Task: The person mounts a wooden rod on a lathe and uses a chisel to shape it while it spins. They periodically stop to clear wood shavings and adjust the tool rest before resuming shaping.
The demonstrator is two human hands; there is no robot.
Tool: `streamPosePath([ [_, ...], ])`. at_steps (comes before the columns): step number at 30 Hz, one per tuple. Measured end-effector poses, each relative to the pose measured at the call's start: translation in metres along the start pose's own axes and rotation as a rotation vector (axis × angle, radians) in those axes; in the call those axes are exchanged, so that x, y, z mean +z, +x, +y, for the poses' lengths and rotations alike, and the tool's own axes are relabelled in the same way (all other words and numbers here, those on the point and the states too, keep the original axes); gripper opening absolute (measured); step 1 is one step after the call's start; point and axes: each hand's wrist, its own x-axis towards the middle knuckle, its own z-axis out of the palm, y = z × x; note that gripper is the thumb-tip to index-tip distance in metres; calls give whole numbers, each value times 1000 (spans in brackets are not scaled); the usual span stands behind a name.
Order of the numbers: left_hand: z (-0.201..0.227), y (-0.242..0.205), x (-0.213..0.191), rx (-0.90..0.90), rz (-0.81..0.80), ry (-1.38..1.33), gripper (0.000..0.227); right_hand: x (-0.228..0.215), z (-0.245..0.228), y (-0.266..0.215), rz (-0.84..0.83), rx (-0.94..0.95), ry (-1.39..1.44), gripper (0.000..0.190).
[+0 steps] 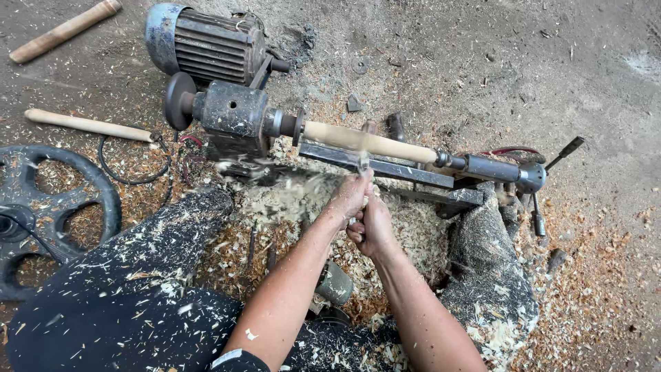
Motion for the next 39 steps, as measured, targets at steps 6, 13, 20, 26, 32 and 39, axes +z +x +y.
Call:
streamPosePath([
  [6,-13,12,-20,70,-23,-2,56,14,13,8,-27,2,39,47],
  [13,-31,29,-52,114,5,14,63,45,18,8,-27,29,25,36],
  [20,-26,32,-72,138,-41,111,65,57,30,15,-118,-27,67,39],
  [26,-3,7,-93,-60,-11,-18,52,64,46,31,-120,-27,63,41],
  [32,-2,5,-105,8,-46,-49,48,77,49,31,-131,-52,36,36],
  [39,-7,8,-115,28,-40,10,52,83,60,38,-113,19,123,32],
])
